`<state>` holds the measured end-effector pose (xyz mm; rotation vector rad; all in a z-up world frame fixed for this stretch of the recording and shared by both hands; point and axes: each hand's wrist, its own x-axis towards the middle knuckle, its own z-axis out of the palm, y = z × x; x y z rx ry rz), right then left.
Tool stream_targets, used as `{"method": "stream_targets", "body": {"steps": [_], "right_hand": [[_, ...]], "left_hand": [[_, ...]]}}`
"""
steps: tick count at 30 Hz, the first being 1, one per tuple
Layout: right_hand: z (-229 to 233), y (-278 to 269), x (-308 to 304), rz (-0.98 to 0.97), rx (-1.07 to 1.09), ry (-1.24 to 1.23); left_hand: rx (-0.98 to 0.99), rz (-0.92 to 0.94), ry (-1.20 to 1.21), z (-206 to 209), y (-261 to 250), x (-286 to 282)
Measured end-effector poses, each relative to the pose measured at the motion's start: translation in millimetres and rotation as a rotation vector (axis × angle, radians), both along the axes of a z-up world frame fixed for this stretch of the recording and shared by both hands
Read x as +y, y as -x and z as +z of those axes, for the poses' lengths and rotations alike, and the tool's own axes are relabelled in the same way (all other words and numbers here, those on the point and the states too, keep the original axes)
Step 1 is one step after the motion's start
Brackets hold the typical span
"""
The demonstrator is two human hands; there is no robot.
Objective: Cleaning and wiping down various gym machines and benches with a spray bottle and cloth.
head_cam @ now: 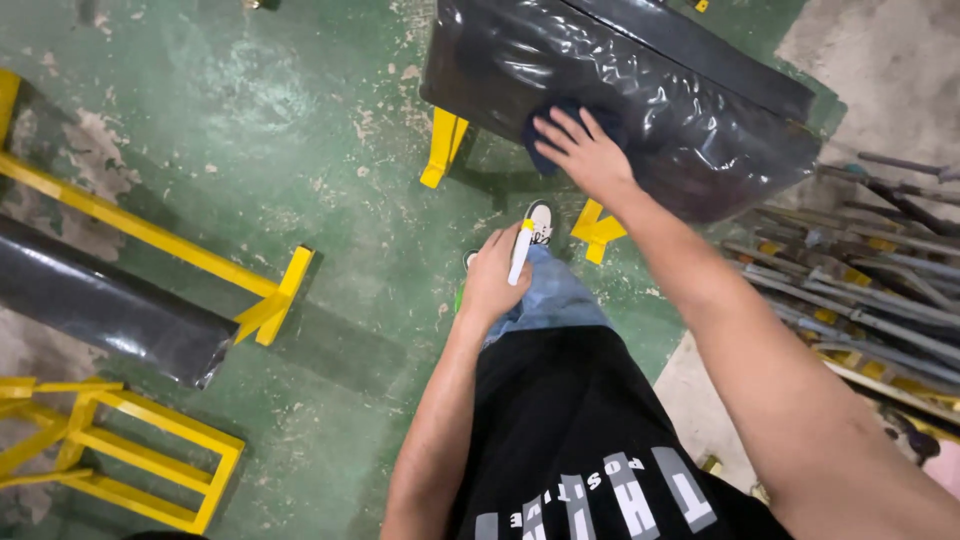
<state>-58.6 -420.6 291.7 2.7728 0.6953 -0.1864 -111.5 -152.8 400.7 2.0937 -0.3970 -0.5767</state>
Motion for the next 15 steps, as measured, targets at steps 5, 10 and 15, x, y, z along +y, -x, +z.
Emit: {"method": "stream_targets", "body": {"steps": [5, 10, 15], "right_hand": [[-5.7, 63.9, -83.3, 0.048, 0.184, 0.102], [36.9, 71.1, -108.4, -0.122, 0.169, 0.012], [30.0, 60.3, -82.7, -0.334, 0.013, -0.109]], "left_hand": [[-0.066, -0.05, 0.084, -12.1, 11.1, -1.2], [-0.075, -0.081, 0.115, -15.6, 15.3, -14.6], [-0.093, -0.125, 0.113, -12.4, 17.2, -44.6]]}}
